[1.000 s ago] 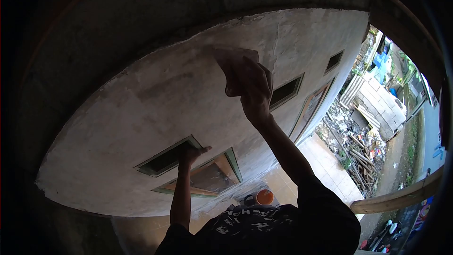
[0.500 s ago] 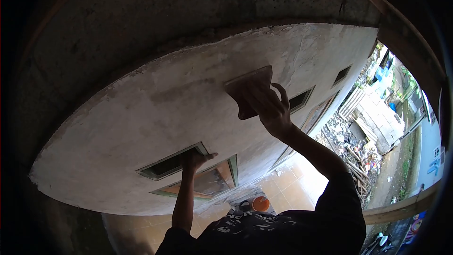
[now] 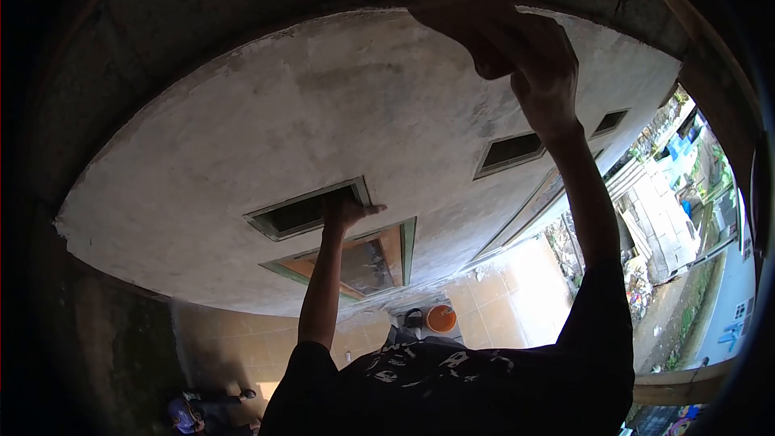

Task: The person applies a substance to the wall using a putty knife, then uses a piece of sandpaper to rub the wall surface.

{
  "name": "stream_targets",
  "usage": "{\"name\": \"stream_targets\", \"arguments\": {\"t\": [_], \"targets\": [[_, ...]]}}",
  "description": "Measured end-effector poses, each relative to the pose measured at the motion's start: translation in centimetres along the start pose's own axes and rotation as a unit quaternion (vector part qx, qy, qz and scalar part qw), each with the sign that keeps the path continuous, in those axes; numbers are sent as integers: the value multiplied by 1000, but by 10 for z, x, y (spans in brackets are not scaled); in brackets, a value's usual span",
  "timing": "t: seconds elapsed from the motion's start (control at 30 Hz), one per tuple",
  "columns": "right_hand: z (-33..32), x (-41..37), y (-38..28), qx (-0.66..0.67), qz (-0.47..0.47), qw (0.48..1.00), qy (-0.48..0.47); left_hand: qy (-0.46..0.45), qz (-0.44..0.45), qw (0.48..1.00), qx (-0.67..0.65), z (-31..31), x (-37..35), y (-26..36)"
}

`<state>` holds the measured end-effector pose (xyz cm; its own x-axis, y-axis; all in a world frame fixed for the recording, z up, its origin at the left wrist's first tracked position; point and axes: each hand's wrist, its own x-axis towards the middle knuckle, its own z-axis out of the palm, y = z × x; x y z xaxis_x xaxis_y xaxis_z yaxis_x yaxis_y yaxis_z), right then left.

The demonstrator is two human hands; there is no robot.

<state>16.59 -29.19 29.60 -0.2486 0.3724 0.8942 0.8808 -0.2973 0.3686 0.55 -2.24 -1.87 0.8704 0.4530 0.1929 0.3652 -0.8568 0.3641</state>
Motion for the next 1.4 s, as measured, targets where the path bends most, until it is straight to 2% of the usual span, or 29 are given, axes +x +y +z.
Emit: {"name": "stream_targets", "arguments": {"t": [0.03,0.1,0.17,0.23,0.3,0.37,0.43,0.5,0.67,0.77,0.83,0.87,0.93,1.0,1.07,1.17,1.2,1.23,1.3,1.37,1.4], "targets": [[2,-7,-8,-14,-15,999,36,1,-9,1000,-1,-1,0,3],[35,-52,-24,-34,12,999,2,-37,-25,998,-46,-5,0,3],[58,-108,-49,-26,35,998,-33,-46,-39,998,-36,-28,-5,20],[55,-151,-81,23,48,995,-81,-9,-44,999,-20,-23,-6,17],[46,-204,-115,117,92,980,-134,53,14,995,-83,-7,-2,5],[29,-232,-150,195,159,959,-131,-6,-16,999,-51,8,6,-8],[19,-269,-182,250,256,923,-144,-8,-30,1000,-2,-7,1,5],[17,-323,-211,229,333,893,-201,8,-15,999,34,-10,2,7],[-5,-413,-271,278,526,757,-270,18,-22,999,37,-7,-1,6],[-22,-449,-287,287,545,726,-306,14,-13,999,37,-9,0,7],[-26,-475,-291,279,566,717,-297,22,4,999,26,-7,1,4],[-27,-486,-291,288,605,688,-277,42,-3,999,23,-3,1,1],[-24,-515,-289,248,614,695,-280,59,6,998,18,-2,4,0],[-25,-537,-293,227,634,686,-275,26,-12,998,-58,-3,2,-1],[-16,-550,-286,192,680,630,-323,33,0,998,-59,-9,1,5],[-5,-610,-291,170,694,610,-343,62,9,993,-98,8,5,-13],[-2,-625,-294,154,692,622,-333,51,16,993,-105,7,8,-15],[0,-636,-298,150,717,604,-314,36,18,993,-110,2,5,-11],[-2,-657,-305,162,726,611,-269,46,18,994,-101,-9,-3,7],[-5,-674,-312,175,753,577,-264,-47,-53,991,-118,-19,-3,16],[-6,-675,-313,167,735,597,-274,-55,-72,990,-112,-21,-3,16]]}}
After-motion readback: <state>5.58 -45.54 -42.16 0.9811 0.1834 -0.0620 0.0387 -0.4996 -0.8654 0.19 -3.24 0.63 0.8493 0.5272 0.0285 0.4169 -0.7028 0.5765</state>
